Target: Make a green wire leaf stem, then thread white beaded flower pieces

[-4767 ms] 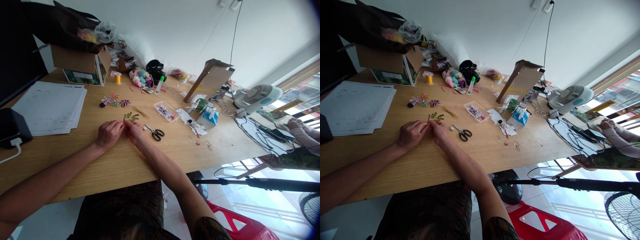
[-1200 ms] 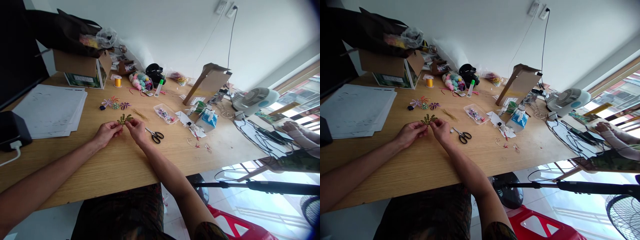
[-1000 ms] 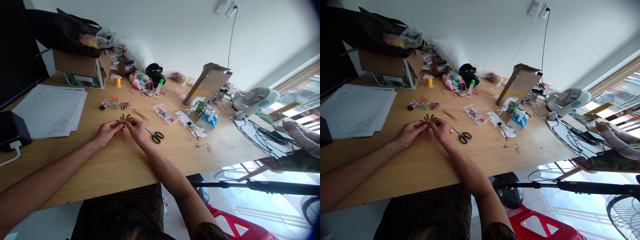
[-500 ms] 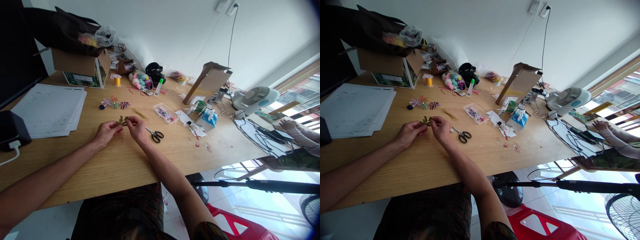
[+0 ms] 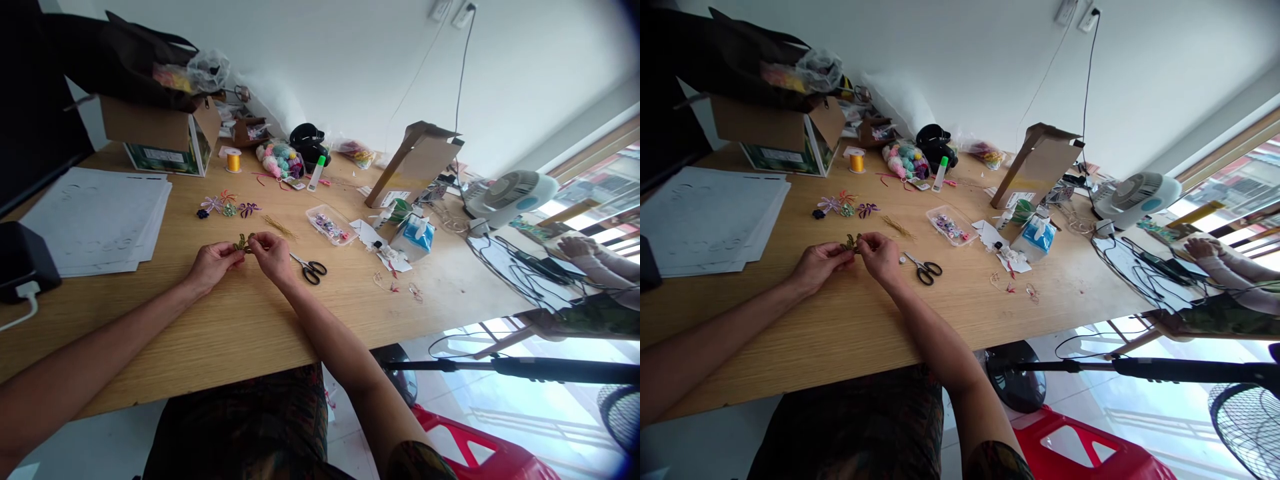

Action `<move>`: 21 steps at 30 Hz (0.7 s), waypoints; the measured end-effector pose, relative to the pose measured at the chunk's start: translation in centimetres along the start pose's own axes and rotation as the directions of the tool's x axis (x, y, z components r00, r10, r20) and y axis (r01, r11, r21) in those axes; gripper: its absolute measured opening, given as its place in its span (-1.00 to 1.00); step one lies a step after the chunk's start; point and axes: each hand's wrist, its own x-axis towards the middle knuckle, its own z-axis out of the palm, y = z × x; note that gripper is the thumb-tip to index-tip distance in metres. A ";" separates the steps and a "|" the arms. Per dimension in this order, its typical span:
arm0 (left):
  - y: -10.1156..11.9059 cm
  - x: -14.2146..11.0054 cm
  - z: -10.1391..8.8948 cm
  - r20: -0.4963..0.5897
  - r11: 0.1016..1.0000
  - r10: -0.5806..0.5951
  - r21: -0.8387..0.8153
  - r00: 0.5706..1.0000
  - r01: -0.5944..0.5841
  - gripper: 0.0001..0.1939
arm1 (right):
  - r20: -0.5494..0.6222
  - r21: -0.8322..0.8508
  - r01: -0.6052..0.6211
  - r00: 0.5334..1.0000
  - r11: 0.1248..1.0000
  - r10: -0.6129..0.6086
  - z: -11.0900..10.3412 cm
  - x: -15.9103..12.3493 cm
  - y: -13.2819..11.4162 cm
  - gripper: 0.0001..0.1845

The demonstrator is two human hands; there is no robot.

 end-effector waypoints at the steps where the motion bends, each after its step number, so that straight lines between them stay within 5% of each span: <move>1: 0.0 0.0 0.0 0.004 1.000 0.003 0.005 1.000 -0.003 -0.68 | -0.003 -0.007 0.010 1.000 1.000 -0.010 0.0 0.0 0.1 -0.91; 10: 0.5 -0.1 -0.1 0.050 1.000 -0.025 0.008 0.998 0.025 -0.73 | 0.073 0.006 0.069 0.995 0.998 -0.069 -0.7 0.3 0.2 -0.78; 14: 0.7 -0.2 0.0 0.072 0.999 -0.039 0.034 0.997 0.037 -0.73 | 0.152 0.033 0.040 0.987 0.999 -0.044 -0.6 0.5 0.8 -0.88; 21: 0.5 -0.2 0.1 0.066 0.989 -0.123 -0.076 0.990 0.128 -0.73 | 0.099 0.061 -0.018 0.995 0.998 0.012 -0.5 0.5 0.9 -0.78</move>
